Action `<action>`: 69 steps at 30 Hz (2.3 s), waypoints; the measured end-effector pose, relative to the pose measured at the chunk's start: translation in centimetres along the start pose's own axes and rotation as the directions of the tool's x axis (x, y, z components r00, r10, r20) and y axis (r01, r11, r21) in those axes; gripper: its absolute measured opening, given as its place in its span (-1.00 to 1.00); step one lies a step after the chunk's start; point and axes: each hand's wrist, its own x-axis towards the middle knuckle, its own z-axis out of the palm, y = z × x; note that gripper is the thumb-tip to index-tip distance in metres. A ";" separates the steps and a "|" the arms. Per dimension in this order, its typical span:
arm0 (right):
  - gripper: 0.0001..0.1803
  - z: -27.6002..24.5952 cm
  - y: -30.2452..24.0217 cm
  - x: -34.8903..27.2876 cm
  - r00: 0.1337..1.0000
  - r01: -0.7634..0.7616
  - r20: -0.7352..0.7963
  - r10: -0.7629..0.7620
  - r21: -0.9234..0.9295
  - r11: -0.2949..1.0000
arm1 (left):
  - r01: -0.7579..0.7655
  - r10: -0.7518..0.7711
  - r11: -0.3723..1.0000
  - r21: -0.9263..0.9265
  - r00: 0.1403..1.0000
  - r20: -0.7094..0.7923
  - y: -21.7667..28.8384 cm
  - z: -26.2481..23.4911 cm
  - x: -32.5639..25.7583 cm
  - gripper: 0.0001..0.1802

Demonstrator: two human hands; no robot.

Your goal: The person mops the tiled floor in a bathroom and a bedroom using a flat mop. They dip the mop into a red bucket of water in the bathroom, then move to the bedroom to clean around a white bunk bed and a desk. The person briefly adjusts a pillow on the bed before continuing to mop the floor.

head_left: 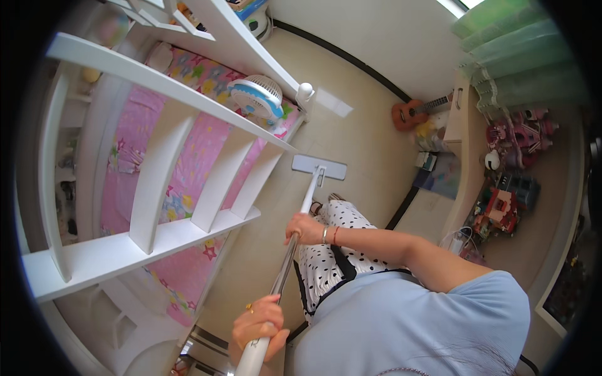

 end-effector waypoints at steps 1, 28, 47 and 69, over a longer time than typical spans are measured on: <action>-0.75 1.1 -1.0 0.7 0.995 0.072 0.069 -0.076 0.056 0.996 | 0.038 -0.037 0.999 0.027 0.999 -0.012 1.0 -0.2 -1.4 -0.80; -0.86 -26.5 20.7 -2.0 0.848 -0.509 -0.418 0.325 -0.474 0.719 | -0.407 0.394 0.913 -0.033 0.899 -0.194 -18.4 16.9 20.7 -0.72; -0.63 9.2 0.5 -3.6 0.986 -0.124 0.033 0.162 -0.503 0.855 | -0.007 0.033 0.996 0.093 0.960 -0.279 -5.8 4.2 -15.6 -0.81; -0.74 8.7 -2.4 -3.3 0.970 0.028 0.227 0.092 -0.475 0.879 | -0.147 0.144 0.989 0.034 0.852 -0.504 -6.5 6.3 -18.8 -0.69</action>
